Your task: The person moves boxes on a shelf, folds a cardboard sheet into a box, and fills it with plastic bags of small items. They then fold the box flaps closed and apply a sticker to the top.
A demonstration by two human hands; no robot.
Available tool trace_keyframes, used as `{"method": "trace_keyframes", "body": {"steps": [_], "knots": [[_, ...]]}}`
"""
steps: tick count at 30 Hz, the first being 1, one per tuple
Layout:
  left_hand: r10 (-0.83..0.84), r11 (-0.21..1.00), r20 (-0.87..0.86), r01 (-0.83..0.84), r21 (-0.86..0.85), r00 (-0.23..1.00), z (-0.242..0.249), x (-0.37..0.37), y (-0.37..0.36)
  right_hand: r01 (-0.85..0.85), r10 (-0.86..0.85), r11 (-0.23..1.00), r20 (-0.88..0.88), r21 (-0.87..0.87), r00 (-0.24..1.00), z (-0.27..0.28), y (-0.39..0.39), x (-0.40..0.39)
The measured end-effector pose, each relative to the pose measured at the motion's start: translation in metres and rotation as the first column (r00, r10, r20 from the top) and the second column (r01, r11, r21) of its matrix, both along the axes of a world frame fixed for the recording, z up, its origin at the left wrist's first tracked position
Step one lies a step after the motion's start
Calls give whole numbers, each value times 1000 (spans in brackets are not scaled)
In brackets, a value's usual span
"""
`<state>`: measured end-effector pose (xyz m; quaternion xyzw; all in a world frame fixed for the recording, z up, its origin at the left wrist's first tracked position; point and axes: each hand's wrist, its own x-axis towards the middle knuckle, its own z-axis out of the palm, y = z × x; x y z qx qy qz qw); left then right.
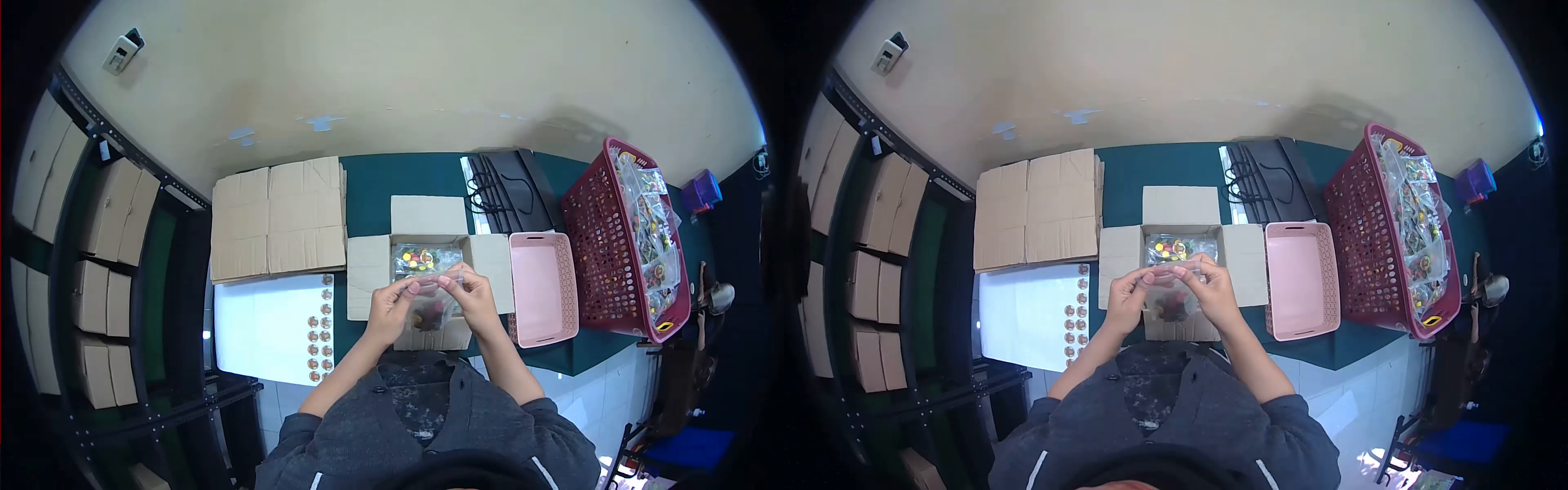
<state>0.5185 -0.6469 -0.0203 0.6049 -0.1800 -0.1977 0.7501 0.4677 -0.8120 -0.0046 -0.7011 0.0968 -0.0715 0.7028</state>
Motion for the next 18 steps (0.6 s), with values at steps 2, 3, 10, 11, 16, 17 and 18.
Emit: {"method": "trace_keyframes", "body": {"steps": [2,3,10,11,16,17,18], "knots": [[-63,997,19,62,40,998,-18,6,7,-82,82,997,-19,12,996,-3,-6,-3],[-66,997,19,65,39,998,-16,8,10,-79,79,997,-19,10,997,-2,-7,-5],[-233,969,-72,226,-96,970,-4,14,19,-94,127,970,-140,223,982,5,-8,-10],[-228,969,-121,214,-119,966,-4,13,19,-18,68,955,-161,297,985,6,-8,-9],[-335,925,7,327,192,942,-42,-1,17,178,-99,830,-176,529,980,-19,-4,-8],[-415,863,113,352,363,903,-54,-4,16,216,-155,778,-153,590,976,-29,-8,-8],[-400,894,-36,399,204,916,-50,-7,14,216,-179,780,-122,587,976,-35,-10,-8]]}}
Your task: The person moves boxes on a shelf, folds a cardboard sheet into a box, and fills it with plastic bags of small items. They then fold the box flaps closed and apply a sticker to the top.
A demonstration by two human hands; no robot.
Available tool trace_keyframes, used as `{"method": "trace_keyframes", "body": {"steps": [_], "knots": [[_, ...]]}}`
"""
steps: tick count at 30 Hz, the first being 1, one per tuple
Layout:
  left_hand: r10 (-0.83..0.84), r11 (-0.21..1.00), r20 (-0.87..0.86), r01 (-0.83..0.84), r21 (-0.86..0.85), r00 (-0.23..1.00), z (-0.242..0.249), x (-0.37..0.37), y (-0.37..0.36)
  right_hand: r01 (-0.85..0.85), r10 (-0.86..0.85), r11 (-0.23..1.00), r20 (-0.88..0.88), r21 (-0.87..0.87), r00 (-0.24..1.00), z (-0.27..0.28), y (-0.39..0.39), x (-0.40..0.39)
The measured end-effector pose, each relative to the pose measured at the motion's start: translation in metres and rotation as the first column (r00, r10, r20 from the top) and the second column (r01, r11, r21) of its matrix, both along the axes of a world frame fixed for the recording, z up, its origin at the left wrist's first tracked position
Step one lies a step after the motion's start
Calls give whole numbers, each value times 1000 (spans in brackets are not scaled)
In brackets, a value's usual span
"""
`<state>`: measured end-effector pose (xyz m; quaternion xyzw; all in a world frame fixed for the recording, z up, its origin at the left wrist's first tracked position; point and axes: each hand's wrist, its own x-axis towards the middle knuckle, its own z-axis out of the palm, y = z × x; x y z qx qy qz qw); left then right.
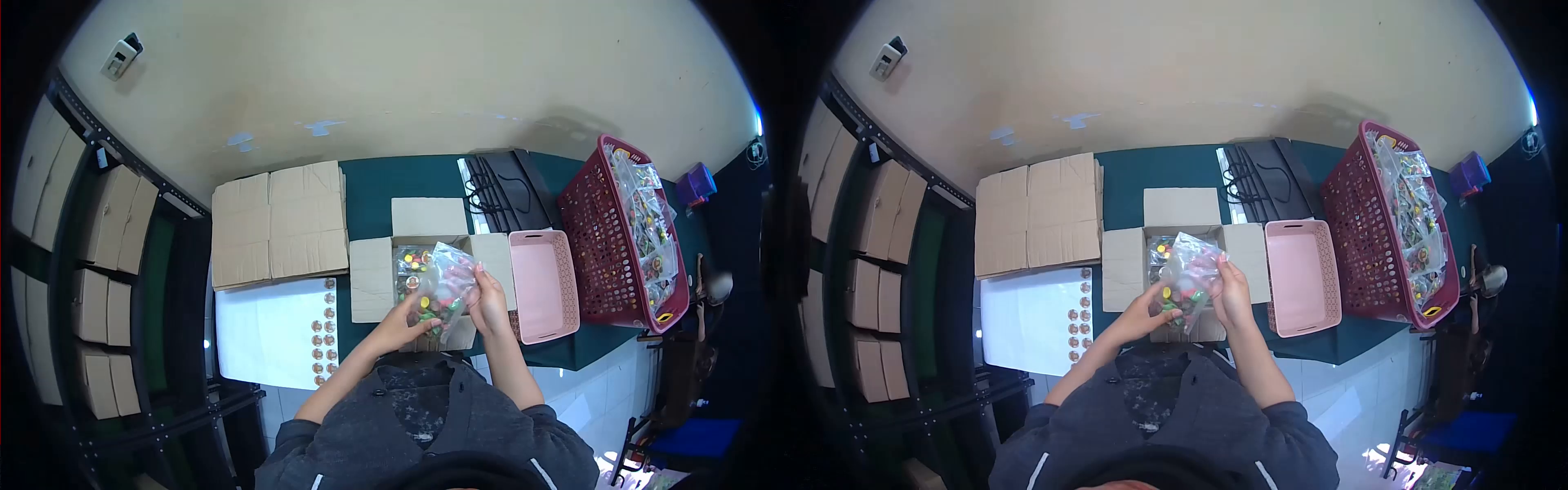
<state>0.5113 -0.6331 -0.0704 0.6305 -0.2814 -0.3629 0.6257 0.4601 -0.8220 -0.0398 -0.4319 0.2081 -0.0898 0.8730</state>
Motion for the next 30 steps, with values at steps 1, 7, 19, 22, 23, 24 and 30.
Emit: {"method": "trace_keyframes", "body": {"steps": [1,7,19,22,23,24,30], "knots": [[-5,1000,1,5,2,1000,4,0,1,5,-5,1000,1,2,1000,-5,-2,0],[150,987,-502,-160,24,852,20,14,14,126,-134,985,-61,-114,989,-18,-1,0],[25,982,-637,-139,-130,770,41,30,45,-311,311,936,-33,-166,950,-35,23,-19],[94,987,-591,-152,-49,801,41,28,43,-330,328,840,-80,-432,941,-50,25,-18],[146,986,-555,-167,13,819,42,27,43,-336,332,758,-112,-559,937,-59,22,-17],[143,986,-553,-164,12,821,41,27,43,-332,329,758,-110,-561,938,-58,20,-18],[61,875,448,-264,406,892,38,28,45,-377,345,696,-176,-612,922,-28,-8,-20]]}}
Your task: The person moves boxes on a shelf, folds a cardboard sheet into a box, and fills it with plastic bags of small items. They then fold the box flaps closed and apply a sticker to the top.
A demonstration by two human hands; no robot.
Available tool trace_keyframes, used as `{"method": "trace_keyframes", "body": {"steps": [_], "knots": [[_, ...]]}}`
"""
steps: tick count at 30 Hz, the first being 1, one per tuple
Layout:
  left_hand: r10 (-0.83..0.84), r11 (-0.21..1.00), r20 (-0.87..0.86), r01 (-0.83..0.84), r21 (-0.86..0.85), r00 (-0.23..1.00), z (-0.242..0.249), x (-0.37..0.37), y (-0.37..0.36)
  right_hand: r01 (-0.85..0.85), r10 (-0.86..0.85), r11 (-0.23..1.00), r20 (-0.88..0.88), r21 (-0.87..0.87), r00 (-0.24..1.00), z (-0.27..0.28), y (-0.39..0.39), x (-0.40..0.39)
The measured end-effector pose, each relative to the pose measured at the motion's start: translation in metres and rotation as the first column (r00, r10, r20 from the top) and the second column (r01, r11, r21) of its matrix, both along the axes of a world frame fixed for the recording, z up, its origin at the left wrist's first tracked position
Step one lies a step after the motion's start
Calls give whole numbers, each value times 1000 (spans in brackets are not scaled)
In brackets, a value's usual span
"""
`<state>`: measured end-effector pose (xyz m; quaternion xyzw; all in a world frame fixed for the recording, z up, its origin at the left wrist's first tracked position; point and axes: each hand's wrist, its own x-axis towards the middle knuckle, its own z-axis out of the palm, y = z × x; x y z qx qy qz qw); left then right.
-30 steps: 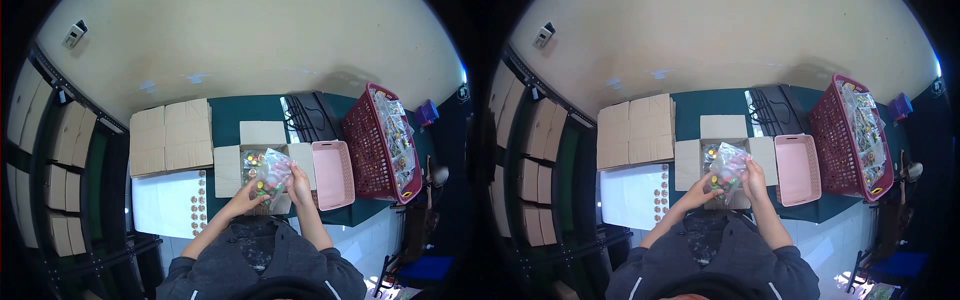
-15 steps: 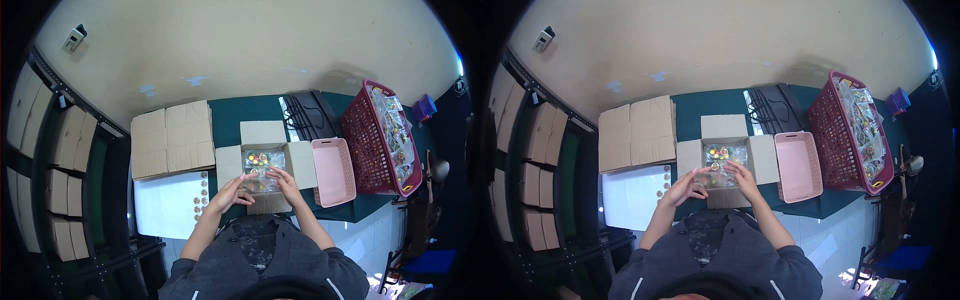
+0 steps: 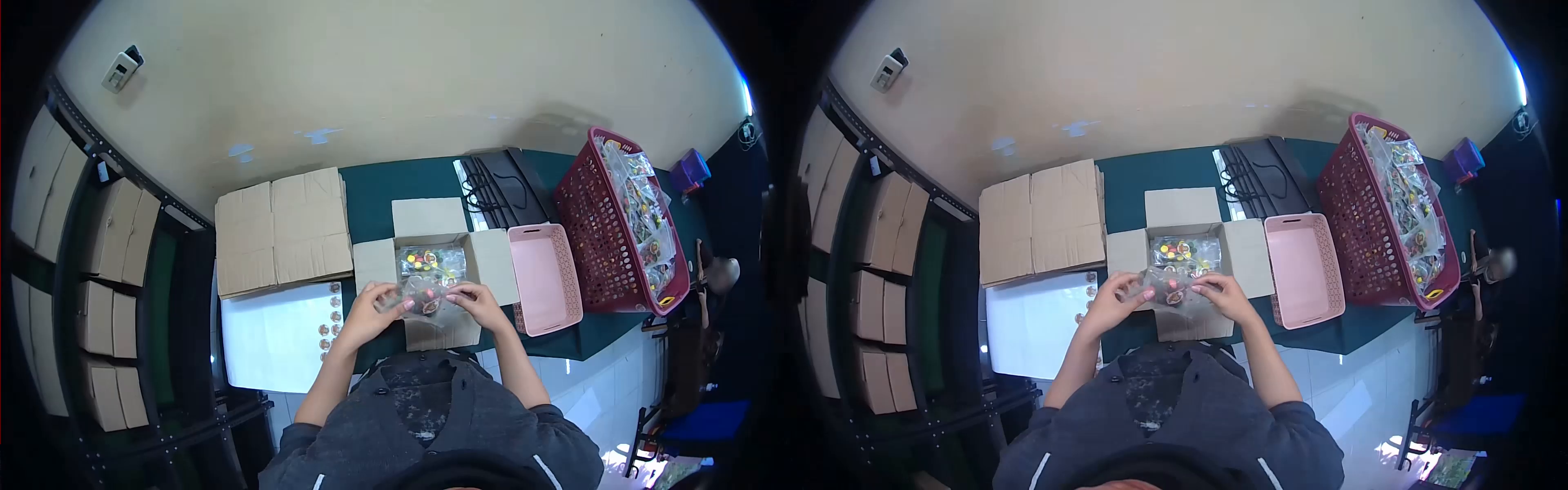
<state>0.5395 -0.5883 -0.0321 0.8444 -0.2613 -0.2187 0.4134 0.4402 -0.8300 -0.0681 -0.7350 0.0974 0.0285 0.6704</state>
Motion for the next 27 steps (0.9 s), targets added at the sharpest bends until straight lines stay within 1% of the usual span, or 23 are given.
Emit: {"method": "trace_keyframes", "body": {"steps": [1,2,3,4,5,6,7,8,9,10,11,12,13,15,17,19,21,22,23,24,25,26,27], "knots": [[65,983,-5,-65,-171,998,-1,-2,-4,4,-4,1000,1,0,1000,-2,0,0],[127,933,-21,-127,-337,992,-2,-3,-7,20,-20,1000,-5,3,1000,-4,0,0],[121,933,-19,-120,-339,992,-2,-2,-9,39,-39,999,-8,3,999,-3,0,1],[121,905,-141,-168,-392,983,-4,-1,-10,41,-41,999,-6,1,999,-1,3,2],[112,872,-263,-221,-436,958,-7,1,-11,168,-171,977,9,134,985,1,9,3],[111,872,-263,-221,-437,958,-15,3,-12,286,-299,921,7,265,954,4,13,3],[126,860,-283,-247,-447,951,-26,5,-12,286,-299,921,8,264,954,5,13,2],[142,847,-304,-275,-456,942,-34,6,-11,257,-258,904,-42,342,965,5,14,1],[143,847,-304,-276,-455,942,-31,6,-11,230,-212,879,-89,418,973,4,15,-1],[141,843,-350,-298,-448,926,-25,6,-11,229,-211,879,-90,419,973,0,15,-2],[138,840,-396,-319,-439,908,-22,5,-11,187,-154,869,-110,457,982,-8,13,-4],[138,841,-397,-319,-438,908,-23,5,-11,147,-96,856,-128,496,987,-10,13,-5],[126,839,-394,-310,-447,910,-25,5,-12,149,-97,855,-129,497,987,-12,15,-4],[113,839,-393,-299,-455,913,-25,2,-15,355,-304,785,-183,508,935,-15,20,-1],[98,818,-409,-308,-486,907,-22,-2,-20,342,-302,778,-164,527,939,-29,20,-1],[101,823,-430,-319,-471,897,-34,3,-21,326,-298,774,-142,543,944,-30,22,1],[106,827,-453,-332,-454,885,-42,6,-23,332,-307,796,-136,505,942,-24,25,0],[120,795,-534,-403,-453,837,-44,7,-24,333,-307,796,-137,505,942,-18,25,-2],[129,761,-610,-473,-444,782,-46,8,-25,292,-247,828,-156,480,956,-10,25,-3],[129,762,-611,-472,-443,781,-52,10,-26,248,-186,856,-177,454,967,-6,23,-3],[104,798,-619,-437,-415,779,-62,13,-28,249,-187,856,-178,454,966,-12,16,-1],[80,831,-628,-399,-386,774,-72,16,-30,273,-233,863,-144,425,962,-25,6,1],[79,833,-630,-399,-385,773,-83,15,-35,298,-278,868,-109,398,954,-31,0,4]]}}
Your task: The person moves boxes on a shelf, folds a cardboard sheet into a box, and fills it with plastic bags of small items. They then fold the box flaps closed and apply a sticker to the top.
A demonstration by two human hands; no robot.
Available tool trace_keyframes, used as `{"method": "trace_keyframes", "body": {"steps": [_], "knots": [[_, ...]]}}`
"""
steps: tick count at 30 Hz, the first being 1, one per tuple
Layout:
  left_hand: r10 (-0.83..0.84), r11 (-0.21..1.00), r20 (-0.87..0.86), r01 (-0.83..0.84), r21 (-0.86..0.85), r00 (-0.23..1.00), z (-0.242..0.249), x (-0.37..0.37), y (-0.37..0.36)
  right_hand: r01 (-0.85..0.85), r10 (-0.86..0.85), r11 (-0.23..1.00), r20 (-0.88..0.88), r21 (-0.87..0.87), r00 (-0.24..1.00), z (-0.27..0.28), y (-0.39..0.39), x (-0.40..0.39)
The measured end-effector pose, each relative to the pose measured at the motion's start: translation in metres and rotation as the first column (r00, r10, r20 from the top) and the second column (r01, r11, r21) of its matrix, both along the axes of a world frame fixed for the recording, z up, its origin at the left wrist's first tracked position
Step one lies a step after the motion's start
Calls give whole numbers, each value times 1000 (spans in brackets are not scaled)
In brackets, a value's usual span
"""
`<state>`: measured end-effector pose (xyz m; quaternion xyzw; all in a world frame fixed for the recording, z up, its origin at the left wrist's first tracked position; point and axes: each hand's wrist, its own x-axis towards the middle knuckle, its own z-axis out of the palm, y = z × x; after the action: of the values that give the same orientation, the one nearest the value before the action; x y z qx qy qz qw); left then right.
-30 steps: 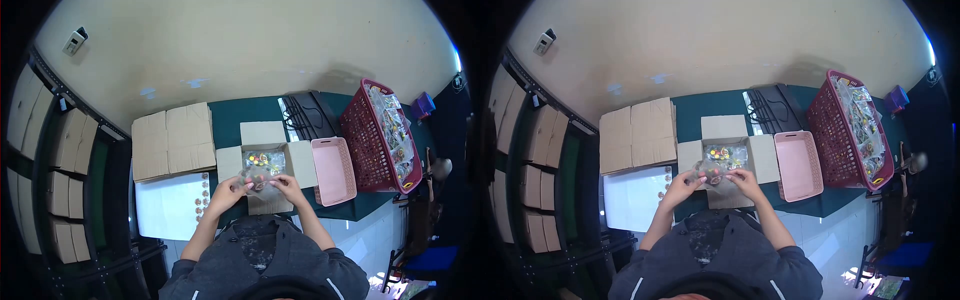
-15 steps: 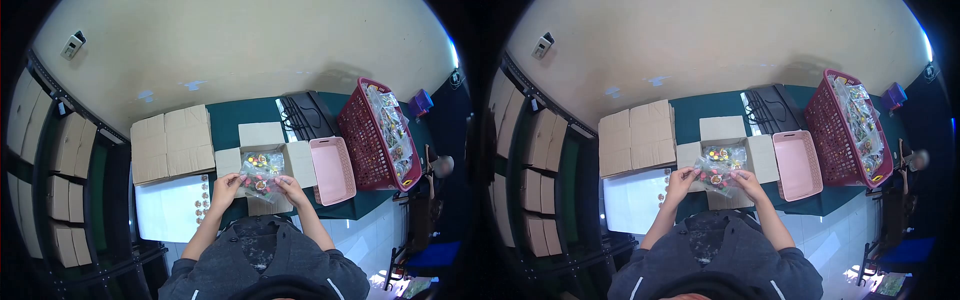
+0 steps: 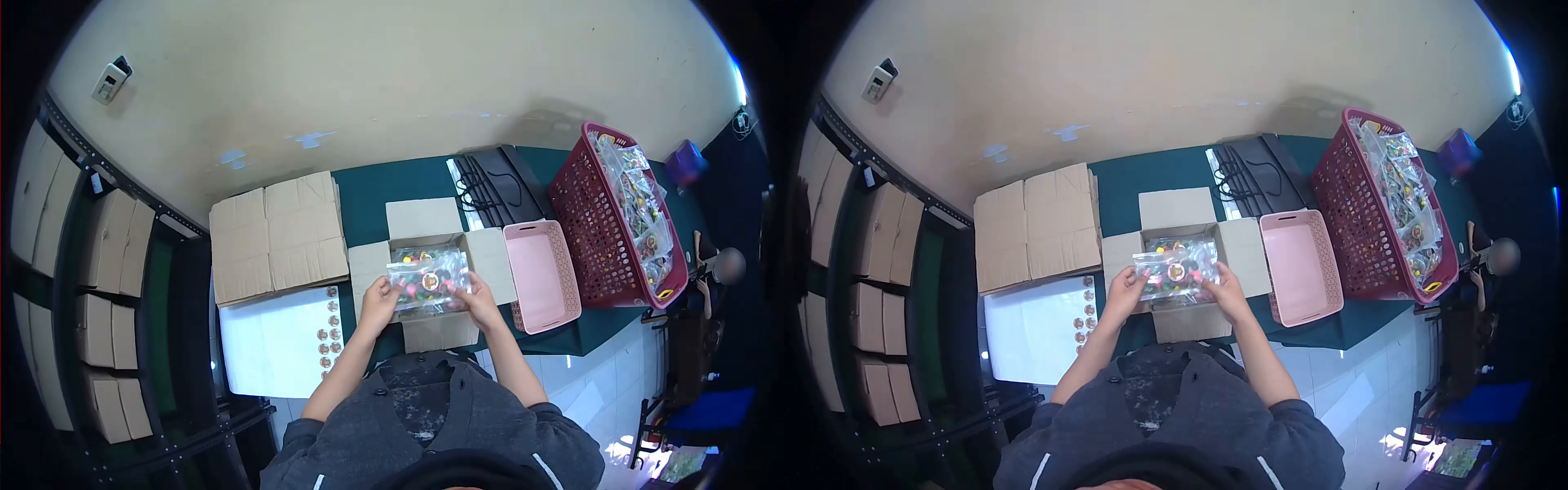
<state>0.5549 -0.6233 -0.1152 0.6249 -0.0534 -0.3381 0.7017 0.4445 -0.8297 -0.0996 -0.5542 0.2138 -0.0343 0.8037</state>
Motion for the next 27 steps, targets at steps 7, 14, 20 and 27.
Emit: {"method": "trace_keyframes", "body": {"steps": [7,14,20,27], "knots": [[-97,904,833,-302,303,545,33,-9,-24,127,-226,256,68,-958,972,7,1,11],[-540,808,677,83,583,499,-23,-33,-44,-31,136,177,-7,-984,991,-38,20,13],[-701,640,570,25,768,429,-33,-41,-42,-348,208,267,-298,-899,931,-42,24,6],[-697,646,565,46,762,441,-17,-42,-40,260,-34,98,258,-961,966,31,-51,-7]]}}
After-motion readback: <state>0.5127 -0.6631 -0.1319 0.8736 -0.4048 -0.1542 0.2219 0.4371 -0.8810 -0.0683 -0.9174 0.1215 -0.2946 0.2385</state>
